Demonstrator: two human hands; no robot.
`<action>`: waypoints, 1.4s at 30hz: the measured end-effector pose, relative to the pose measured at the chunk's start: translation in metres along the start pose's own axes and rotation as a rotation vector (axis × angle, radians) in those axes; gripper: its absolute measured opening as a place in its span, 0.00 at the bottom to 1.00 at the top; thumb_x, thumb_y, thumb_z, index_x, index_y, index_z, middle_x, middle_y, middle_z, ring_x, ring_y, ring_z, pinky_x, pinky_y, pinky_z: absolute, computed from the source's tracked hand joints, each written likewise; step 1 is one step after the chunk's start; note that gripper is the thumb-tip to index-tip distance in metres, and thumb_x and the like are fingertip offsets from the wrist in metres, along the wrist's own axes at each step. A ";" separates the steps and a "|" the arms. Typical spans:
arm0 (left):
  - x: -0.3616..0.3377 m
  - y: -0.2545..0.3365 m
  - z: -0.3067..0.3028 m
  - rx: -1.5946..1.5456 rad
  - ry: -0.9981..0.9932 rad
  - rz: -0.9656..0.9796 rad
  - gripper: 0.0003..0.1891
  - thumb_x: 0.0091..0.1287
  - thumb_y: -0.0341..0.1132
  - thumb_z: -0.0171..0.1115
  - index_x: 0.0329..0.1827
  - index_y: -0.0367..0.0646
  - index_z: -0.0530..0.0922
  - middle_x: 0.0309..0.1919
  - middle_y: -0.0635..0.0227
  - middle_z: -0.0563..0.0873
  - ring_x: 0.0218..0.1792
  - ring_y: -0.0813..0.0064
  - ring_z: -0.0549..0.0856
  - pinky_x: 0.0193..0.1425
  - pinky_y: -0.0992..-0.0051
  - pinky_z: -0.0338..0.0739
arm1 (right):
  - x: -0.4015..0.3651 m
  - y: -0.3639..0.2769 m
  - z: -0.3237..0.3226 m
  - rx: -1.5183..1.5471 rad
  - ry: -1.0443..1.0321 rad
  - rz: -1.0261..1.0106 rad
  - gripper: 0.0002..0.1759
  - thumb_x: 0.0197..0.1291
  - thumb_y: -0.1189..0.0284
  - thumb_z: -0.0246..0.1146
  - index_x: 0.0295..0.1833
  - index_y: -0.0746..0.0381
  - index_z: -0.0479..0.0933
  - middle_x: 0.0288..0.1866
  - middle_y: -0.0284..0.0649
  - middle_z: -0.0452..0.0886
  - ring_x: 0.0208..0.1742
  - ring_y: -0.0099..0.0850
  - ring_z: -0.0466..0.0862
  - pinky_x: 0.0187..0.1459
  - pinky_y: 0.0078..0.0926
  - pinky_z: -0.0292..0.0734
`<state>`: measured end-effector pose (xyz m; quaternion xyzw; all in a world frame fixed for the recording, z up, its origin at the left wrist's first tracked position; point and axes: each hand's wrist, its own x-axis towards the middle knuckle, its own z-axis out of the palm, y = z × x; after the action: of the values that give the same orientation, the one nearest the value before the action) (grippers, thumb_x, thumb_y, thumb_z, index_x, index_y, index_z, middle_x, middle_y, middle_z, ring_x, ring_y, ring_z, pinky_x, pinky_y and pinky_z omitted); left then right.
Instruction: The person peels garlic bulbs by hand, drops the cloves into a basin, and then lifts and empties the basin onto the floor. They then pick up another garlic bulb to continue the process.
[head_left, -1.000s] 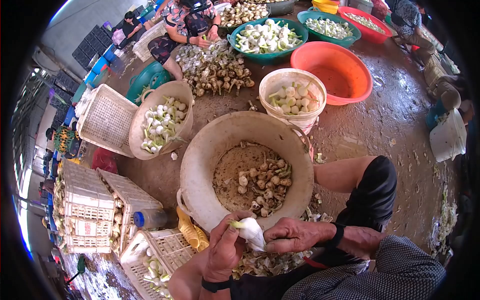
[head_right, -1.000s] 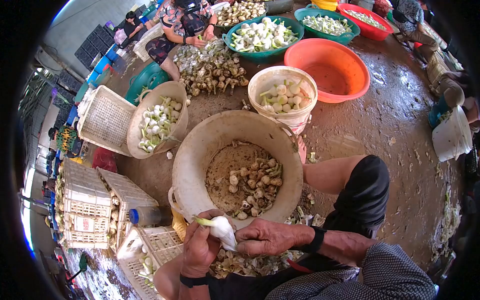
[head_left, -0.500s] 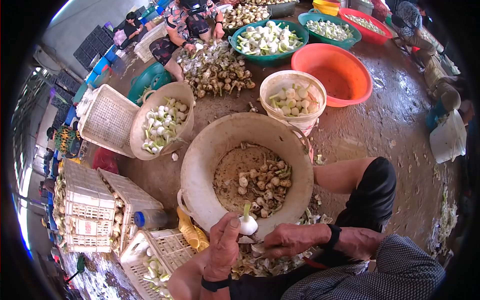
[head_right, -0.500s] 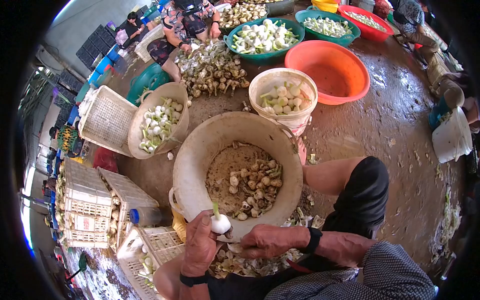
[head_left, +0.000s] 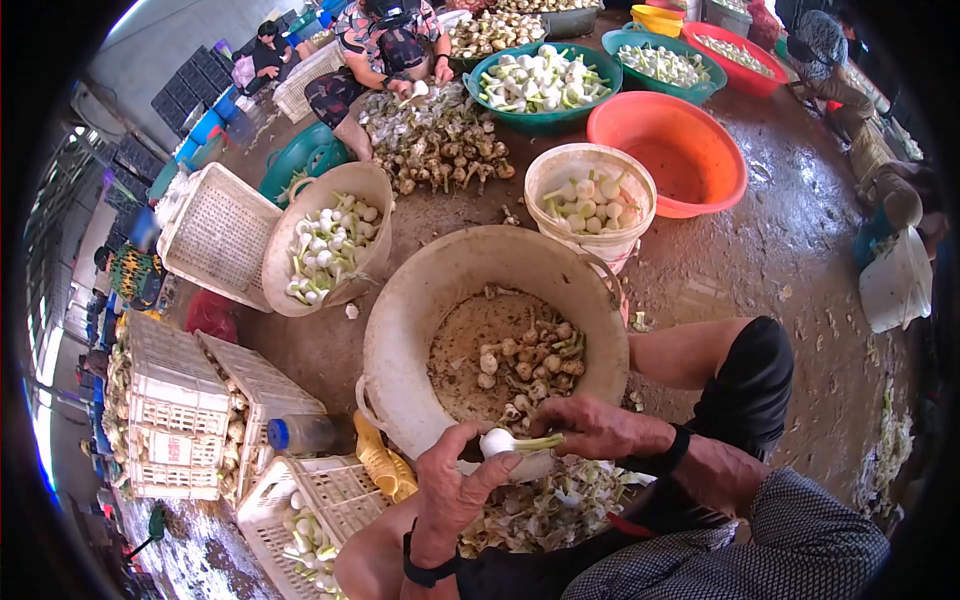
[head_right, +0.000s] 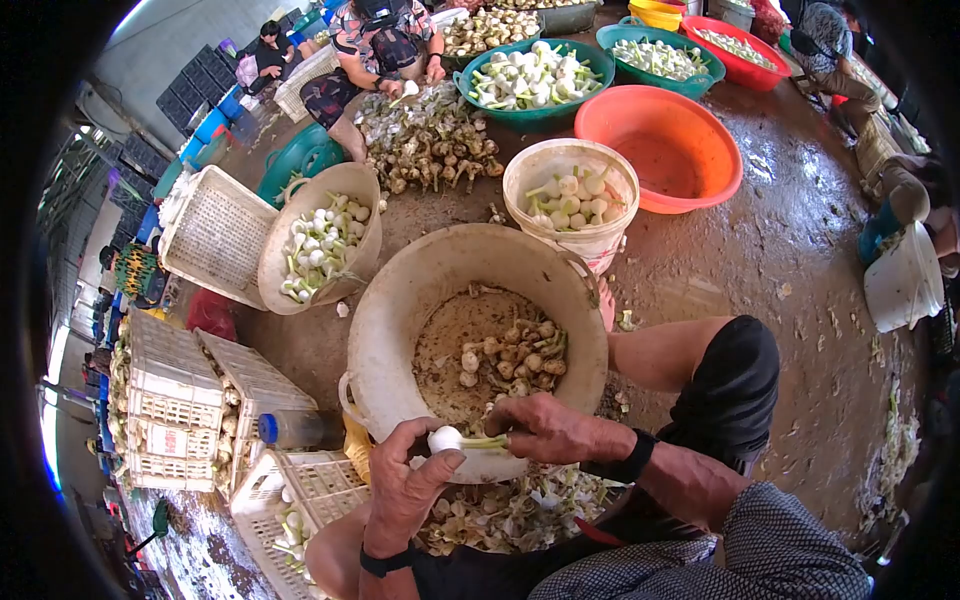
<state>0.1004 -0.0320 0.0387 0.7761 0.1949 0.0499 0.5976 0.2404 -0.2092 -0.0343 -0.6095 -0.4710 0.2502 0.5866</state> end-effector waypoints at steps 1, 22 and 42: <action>0.000 0.000 0.000 0.087 -0.001 0.059 0.25 0.56 0.41 0.77 0.51 0.34 0.80 0.39 0.63 0.86 0.40 0.76 0.84 0.47 0.75 0.78 | 0.000 -0.003 -0.003 -0.001 0.000 0.001 0.15 0.68 0.65 0.57 0.42 0.68 0.79 0.31 0.46 0.83 0.29 0.38 0.84 0.32 0.34 0.79; -0.012 0.034 -0.010 -0.246 0.134 0.187 0.30 0.57 0.41 0.72 0.59 0.31 0.75 0.50 0.56 0.82 0.49 0.66 0.82 0.52 0.70 0.77 | 0.035 -0.017 -0.057 0.538 0.341 0.427 0.13 0.70 0.65 0.60 0.48 0.64 0.77 0.34 0.37 0.84 0.26 0.20 0.81 0.27 0.20 0.77; -0.038 0.039 -0.079 -1.122 0.118 0.354 0.31 0.70 0.51 0.61 0.61 0.30 0.71 0.51 0.44 0.80 0.41 0.57 0.84 0.39 0.66 0.80 | 0.057 0.178 0.066 -0.713 -0.390 0.566 0.11 0.55 0.69 0.59 0.33 0.68 0.78 0.34 0.55 0.82 0.41 0.52 0.84 0.46 0.49 0.77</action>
<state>0.0507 0.0179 0.1038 0.3581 0.0390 0.2876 0.8874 0.2587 -0.1047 -0.2014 -0.8180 -0.4444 0.3324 0.1514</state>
